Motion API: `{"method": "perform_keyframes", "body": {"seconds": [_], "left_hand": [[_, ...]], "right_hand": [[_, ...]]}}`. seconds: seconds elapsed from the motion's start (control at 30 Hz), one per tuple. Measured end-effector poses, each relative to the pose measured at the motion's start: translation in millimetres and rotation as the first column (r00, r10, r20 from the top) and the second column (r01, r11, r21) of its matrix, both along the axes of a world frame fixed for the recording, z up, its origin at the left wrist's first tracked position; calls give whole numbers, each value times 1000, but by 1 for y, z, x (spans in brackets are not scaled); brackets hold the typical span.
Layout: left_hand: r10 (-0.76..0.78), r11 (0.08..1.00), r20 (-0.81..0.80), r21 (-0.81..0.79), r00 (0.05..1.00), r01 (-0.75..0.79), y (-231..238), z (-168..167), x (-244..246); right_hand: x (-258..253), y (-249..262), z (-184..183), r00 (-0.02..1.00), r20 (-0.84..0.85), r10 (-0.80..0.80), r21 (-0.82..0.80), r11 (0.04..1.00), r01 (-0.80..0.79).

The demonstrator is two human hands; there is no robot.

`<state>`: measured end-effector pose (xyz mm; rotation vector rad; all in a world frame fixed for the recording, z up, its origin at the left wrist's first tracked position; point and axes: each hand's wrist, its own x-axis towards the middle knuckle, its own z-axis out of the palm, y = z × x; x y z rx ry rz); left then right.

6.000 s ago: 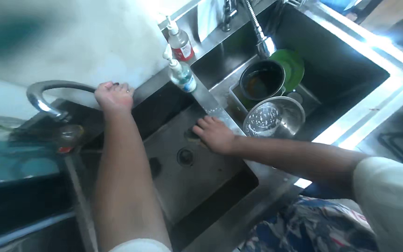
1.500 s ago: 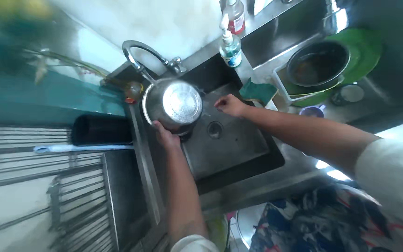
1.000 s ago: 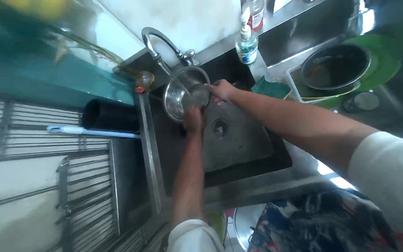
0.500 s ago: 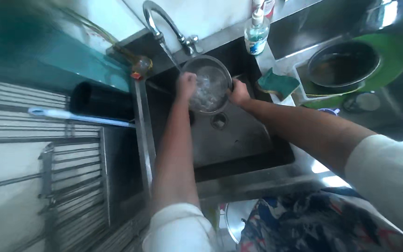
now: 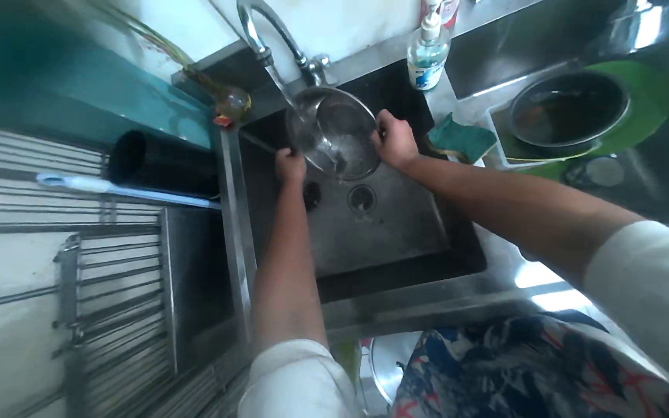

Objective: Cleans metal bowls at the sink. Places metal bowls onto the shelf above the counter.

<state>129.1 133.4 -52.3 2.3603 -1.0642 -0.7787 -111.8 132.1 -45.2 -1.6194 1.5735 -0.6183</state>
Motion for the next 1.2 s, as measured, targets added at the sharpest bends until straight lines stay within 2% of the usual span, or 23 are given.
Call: {"method": "perform_keyframes", "body": {"seconds": [0.1,0.27,0.5,0.57,0.67,0.77,0.87,1.03,1.2], "left_hand": [[-55,991,-76,115,996,64,14,-11,1],[-136,975,-148,157,980,159,30,-34,-7],[-281,892,-161,320,946,319,55,-23,-21],[-238,922,-217,256,947,291,64,-27,-16],[-121,977,-265,140,957,163,79,-24,-1],[-61,997,-239,36,969,71,90,-4,17],[-36,991,-227,-135,973,5,96,27,25],[-181,914,-89,-383,979,134,92,50,36],[-243,835,146,-472,959,284,84,76,25]], "right_hand": [[-7,-10,6,1000,-9,5,31,999,-4],[-17,-30,26,993,-93,73,106,992,-63],[-29,-43,43,959,-224,174,256,960,-114],[-30,-40,43,955,-229,188,299,947,-115],[-24,-38,33,960,-203,195,389,916,-104],[-9,-36,22,967,-150,208,467,877,-116],[7,-37,2,983,-18,184,494,856,-152],[36,-42,-13,982,155,106,442,882,-165],[58,-58,-3,981,149,124,428,886,-177]]}}
